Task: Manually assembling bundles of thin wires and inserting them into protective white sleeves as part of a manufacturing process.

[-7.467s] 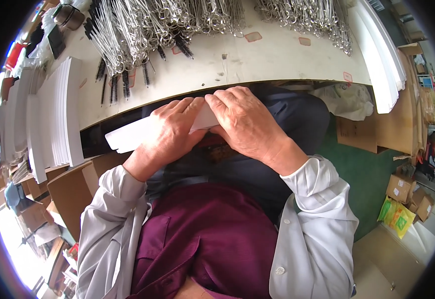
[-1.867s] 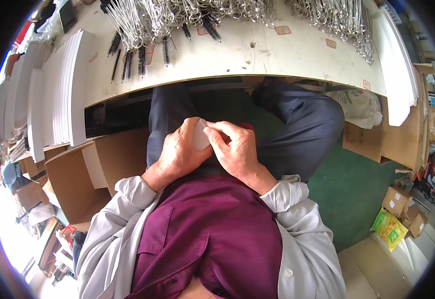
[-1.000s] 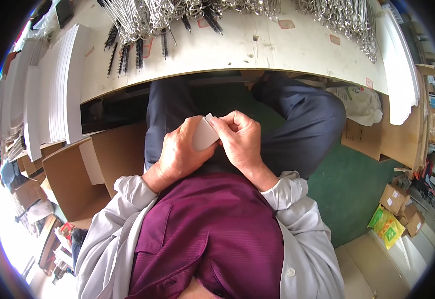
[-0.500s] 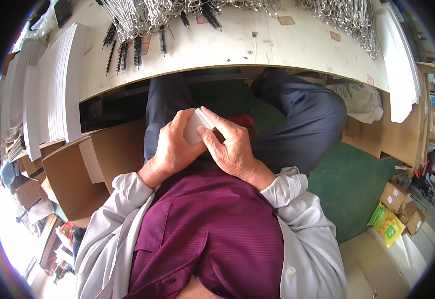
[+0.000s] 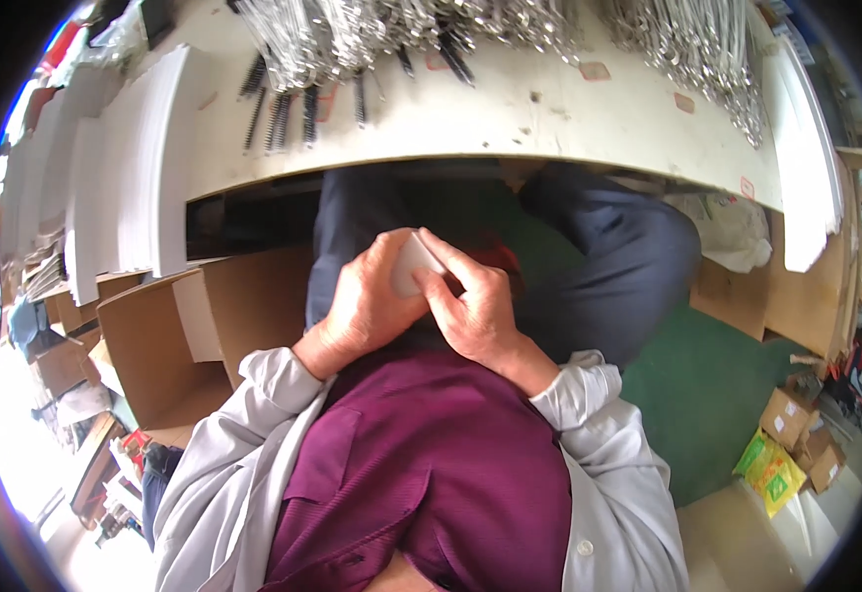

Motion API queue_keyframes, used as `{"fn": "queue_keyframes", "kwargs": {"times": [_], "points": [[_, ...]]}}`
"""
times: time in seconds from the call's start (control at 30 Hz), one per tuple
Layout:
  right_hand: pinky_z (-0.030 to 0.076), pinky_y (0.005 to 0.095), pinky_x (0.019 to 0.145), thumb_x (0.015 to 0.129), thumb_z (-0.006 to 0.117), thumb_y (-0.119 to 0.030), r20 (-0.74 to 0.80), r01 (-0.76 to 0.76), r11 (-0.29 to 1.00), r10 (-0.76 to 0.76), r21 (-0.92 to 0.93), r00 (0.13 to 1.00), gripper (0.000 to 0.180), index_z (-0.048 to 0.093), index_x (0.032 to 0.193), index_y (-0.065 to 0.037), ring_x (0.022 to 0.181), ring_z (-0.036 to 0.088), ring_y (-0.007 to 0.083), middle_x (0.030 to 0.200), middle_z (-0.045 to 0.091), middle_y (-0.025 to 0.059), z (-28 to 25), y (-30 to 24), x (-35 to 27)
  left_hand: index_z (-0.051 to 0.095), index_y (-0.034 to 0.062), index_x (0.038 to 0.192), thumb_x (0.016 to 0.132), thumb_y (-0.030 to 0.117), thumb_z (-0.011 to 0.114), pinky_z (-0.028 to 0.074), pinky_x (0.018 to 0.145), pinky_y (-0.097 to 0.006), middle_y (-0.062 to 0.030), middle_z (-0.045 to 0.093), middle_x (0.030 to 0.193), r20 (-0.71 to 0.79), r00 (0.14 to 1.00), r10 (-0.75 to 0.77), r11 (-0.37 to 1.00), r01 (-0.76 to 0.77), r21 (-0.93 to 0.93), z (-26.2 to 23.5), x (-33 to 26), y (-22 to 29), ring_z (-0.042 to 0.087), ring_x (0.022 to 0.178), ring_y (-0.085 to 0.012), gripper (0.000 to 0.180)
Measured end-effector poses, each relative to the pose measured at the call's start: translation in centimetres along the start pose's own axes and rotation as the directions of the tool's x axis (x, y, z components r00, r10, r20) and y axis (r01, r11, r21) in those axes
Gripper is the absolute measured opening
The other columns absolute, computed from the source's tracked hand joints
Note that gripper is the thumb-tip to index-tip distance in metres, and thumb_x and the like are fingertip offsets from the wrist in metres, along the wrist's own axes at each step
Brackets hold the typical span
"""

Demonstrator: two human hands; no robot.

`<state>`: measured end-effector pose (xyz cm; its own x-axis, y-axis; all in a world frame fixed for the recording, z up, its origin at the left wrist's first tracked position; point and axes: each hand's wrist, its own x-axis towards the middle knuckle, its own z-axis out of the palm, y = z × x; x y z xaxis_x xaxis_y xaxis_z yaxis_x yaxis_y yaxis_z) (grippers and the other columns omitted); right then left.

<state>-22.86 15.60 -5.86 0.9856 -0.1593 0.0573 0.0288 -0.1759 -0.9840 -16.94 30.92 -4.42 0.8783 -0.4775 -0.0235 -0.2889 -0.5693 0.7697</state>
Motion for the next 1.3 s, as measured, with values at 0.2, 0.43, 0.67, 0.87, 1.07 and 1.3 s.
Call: {"fn": "queue_keyframes", "kwargs": {"times": [0.2, 0.43, 0.67, 0.87, 1.07, 1.3], "points": [[0.054, 0.0248, 0.067, 0.101, 0.068, -0.009, -0.056, -0.09, 0.985, 0.1, 0.15, 0.993, 0.037, 0.063, 0.134, 0.005, 0.072, 0.065, 0.007, 0.088, 0.074, 0.01, -1.3, -2.1, 2.7, 0.055, 0.0002, 0.132, 0.076, 0.025, 0.088, 0.059, 0.085, -0.047, -0.025, 0.07, 0.111, 0.125, 0.991, -0.044, 0.998, 0.037, 0.058, -4.7, -1.3, 0.8, 0.071, 0.101, -0.042, 0.069], [0.055, 0.0311, 0.069, 0.096, 0.073, -0.008, -0.105, 0.328, 0.859, -0.396, -0.392, 0.912, 0.018, 0.072, 0.11, 0.003, 0.072, 0.07, 0.0213, 0.087, 0.073, 0.0117, -4.3, -3.5, 7.4, 0.056, -0.0008, 0.12, 0.08, 0.03, 0.084, 0.06, 0.073, -0.044, -0.0222, 0.072, 0.091, -0.264, 0.963, -0.06, 0.905, 0.163, 0.392, -13.0, 1.0, 0.0, 0.074, 0.084, -0.0397, 0.058], [0.052, 0.0301, 0.063, 0.095, 0.072, -0.005, -0.173, 0.292, 0.8, -0.436, -0.524, 0.883, 0.011, 0.072, 0.104, 0.0, 0.066, 0.064, 0.0186, 0.085, 0.07, 0.0092, -7.1, -1.4, 11.1, 0.064, -0.01, 0.103, 0.084, 0.031, 0.076, 0.058, 0.08, -0.052, -0.0324, 0.072, 0.089, -0.476, 0.877, -0.063, 0.8, 0.329, 0.501, -18.4, 10.1, -5.5, 0.072, 0.091, -0.0473, 0.047], [0.052, 0.0291, 0.058, 0.094, 0.071, -0.003, -0.194, 0.295, 0.77, -0.472, -0.565, 0.86, 0.008, 0.072, 0.102, -0.002, 0.064, 0.064, 0.018, 0.084, 0.069, 0.0077, -7.0, -0.7, 11.2, 0.065, -0.0078, 0.102, 0.089, 0.032, 0.075, 0.056, 0.083, -0.05, -0.0305, 0.072, 0.096, -0.451, 0.879, -0.157, 0.643, 0.437, 0.629, -19.8, 15.6, -5.6, 0.072, 0.094, -0.0437, 0.043], [0.051, 0.0281, 0.055, 0.094, 0.071, -0.002, -0.191, 0.297, 0.768, -0.474, -0.568, 0.86, 0.007, 0.072, 0.101, -0.002, 0.063, 0.063, 0.0176, 0.084, 0.068, 0.0076, -7.1, -0.6, 11.2, 0.064, 0.0032, 0.091, 0.091, 0.019, 0.065, 0.055, 0.079, -0.051, -0.0199, 0.069, 0.088, -0.156, 0.982, 0.106, 0.879, -0.019, 0.476, -16.2, 14.5, -1.9, 0.068, 0.085, -0.0425, 0.015], [0.047, 0.0281, 0.053, 0.094, 0.071, -0.002, -0.182, 0.306, 0.752, -0.489, -0.584, 0.853, 0.007, 0.072, 0.101, -0.002, 0.062, 0.061, 0.0157, 0.082, 0.067, 0.0065, -6.9, -1.0, 11.1, 0.073, 0.0069, 0.111, 0.086, 0.009, 0.061, 0.055, 0.082, -0.05, -0.0224, 0.073, 0.096, 0.002, 1.0, 0.013, 0.834, -0.012, 0.552, -16.7, 16.0, -3.3, 0.07, 0.09, -0.0431, 0.028]]}}
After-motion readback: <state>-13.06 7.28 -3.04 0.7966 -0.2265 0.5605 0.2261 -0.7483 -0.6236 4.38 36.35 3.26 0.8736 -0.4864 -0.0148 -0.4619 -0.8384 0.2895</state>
